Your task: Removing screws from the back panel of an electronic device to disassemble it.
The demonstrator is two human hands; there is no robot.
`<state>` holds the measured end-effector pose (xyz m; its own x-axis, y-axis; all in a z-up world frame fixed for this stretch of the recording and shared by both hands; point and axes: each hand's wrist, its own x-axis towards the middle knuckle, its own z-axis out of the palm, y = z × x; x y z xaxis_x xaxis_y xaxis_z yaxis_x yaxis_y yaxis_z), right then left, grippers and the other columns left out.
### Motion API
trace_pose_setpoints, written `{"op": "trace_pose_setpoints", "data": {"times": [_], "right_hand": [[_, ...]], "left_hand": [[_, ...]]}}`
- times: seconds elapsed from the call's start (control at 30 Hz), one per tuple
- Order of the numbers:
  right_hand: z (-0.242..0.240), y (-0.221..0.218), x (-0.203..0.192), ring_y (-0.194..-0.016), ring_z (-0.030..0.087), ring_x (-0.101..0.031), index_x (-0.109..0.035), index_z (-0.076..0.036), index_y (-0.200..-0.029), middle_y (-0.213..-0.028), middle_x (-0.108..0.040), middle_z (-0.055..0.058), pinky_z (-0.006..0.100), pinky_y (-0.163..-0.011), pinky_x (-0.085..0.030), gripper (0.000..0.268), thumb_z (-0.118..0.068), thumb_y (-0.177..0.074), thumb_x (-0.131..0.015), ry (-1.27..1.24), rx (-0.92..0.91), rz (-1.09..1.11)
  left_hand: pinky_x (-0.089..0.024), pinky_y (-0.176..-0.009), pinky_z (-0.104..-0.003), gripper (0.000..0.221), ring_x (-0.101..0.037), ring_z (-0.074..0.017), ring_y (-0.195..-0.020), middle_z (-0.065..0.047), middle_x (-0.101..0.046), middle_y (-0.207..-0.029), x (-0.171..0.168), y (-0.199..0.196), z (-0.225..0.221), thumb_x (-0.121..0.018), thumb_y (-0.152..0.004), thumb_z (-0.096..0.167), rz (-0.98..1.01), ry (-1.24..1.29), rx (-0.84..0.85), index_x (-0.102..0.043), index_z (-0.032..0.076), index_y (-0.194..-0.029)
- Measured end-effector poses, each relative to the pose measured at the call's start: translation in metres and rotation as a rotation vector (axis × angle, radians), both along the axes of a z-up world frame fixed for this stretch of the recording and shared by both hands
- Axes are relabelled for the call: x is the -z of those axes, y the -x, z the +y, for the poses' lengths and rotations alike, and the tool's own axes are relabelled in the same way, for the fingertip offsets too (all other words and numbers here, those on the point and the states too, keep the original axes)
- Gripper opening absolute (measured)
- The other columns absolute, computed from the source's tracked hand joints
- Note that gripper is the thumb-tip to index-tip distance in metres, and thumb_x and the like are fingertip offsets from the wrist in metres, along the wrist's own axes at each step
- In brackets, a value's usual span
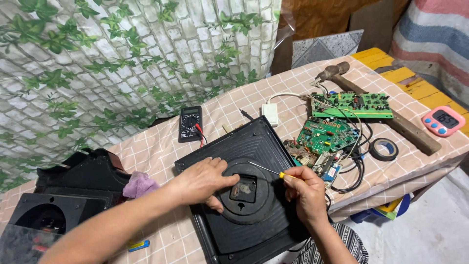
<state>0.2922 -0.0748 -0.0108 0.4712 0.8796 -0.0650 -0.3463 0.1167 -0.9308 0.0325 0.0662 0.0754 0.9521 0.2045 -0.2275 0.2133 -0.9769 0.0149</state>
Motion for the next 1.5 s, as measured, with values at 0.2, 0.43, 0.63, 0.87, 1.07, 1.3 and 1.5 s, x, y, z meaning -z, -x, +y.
{"op": "trace_pose_setpoints", "data": {"times": [0.2, 0.43, 0.63, 0.87, 1.07, 1.3, 1.5], "right_hand": [[0.000, 0.005, 0.003, -0.041, 0.014, -0.046, -0.070, 0.001, -0.085, -0.061, -0.059, 0.007, 0.025, -0.037, -0.037, 0.006, -0.004, -0.081, -0.070, 0.010, -0.018, -0.098], [0.000, 0.008, 0.004, -0.039, 0.012, -0.046, -0.070, 0.000, -0.081, -0.062, -0.062, 0.007, 0.023, -0.036, -0.035, 0.003, -0.003, -0.080, -0.072, 0.001, -0.022, -0.160], [0.000, 0.012, 0.002, -0.038, 0.012, -0.046, -0.069, -0.001, -0.079, -0.063, -0.061, 0.006, 0.023, -0.035, -0.035, 0.005, -0.004, -0.080, -0.073, 0.010, -0.010, -0.200], [-0.003, 0.016, -0.003, -0.053, 0.010, -0.050, -0.071, -0.005, -0.077, -0.072, -0.066, 0.002, 0.024, -0.049, -0.039, 0.003, -0.005, -0.079, -0.073, 0.030, -0.070, -0.346], [-0.001, 0.021, -0.006, -0.066, 0.009, -0.054, -0.070, -0.009, -0.074, -0.072, -0.067, -0.002, 0.026, -0.062, -0.042, 0.007, -0.010, -0.079, -0.073, -0.014, -0.080, -0.529], [0.000, 0.027, -0.008, -0.061, 0.010, -0.053, -0.067, -0.012, -0.073, -0.070, -0.065, -0.003, 0.028, -0.058, -0.041, 0.009, -0.015, -0.081, -0.070, -0.062, -0.060, -0.670], [-0.001, 0.028, -0.007, -0.061, 0.009, -0.052, -0.068, -0.013, -0.073, -0.069, -0.064, -0.005, 0.028, -0.058, -0.040, 0.008, -0.015, -0.080, -0.070, -0.059, -0.050, -0.671]], "left_hand": [[-0.048, -0.061, -0.049, 0.082, -0.063, -0.0364, -0.072, -0.016, -0.058, -0.087, -0.006, -0.011, 0.013, -0.087, -0.066, 0.068, 0.086, -0.035, 0.125, -0.053, 0.017, -0.121], [-0.049, -0.061, -0.053, 0.077, -0.065, -0.0403, -0.072, -0.016, -0.056, -0.088, -0.010, -0.019, 0.014, -0.086, -0.070, 0.064, 0.168, 0.007, 0.108, -0.053, 0.019, -0.122], [-0.048, -0.060, -0.054, 0.077, -0.064, -0.0416, -0.073, -0.018, -0.056, -0.089, -0.006, -0.009, 0.020, -0.084, -0.073, 0.066, 0.136, -0.004, 0.147, -0.051, 0.019, -0.124], [-0.044, -0.061, -0.047, 0.076, -0.056, -0.0342, -0.074, -0.012, -0.052, -0.087, -0.001, 0.015, 0.025, -0.079, -0.081, 0.062, -0.220, 0.158, 0.151, -0.049, 0.007, -0.124], [-0.052, -0.084, -0.046, 0.080, -0.062, -0.0383, -0.099, -0.018, -0.059, -0.108, 0.003, 0.021, 0.014, -0.082, -0.078, 0.060, -0.355, 0.179, 0.101, -0.051, 0.002, -0.124], [-0.047, -0.109, -0.053, 0.088, -0.063, -0.0426, -0.121, -0.022, -0.064, -0.124, 0.010, 0.022, 0.007, -0.085, -0.074, 0.060, -0.419, 0.199, 0.026, -0.053, -0.001, -0.129], [-0.045, -0.112, -0.051, 0.084, -0.063, -0.0407, -0.122, -0.019, -0.065, -0.119, 0.006, 0.019, 0.003, -0.085, -0.073, 0.057, -0.423, 0.257, -0.007, -0.054, 0.000, -0.127]]}}
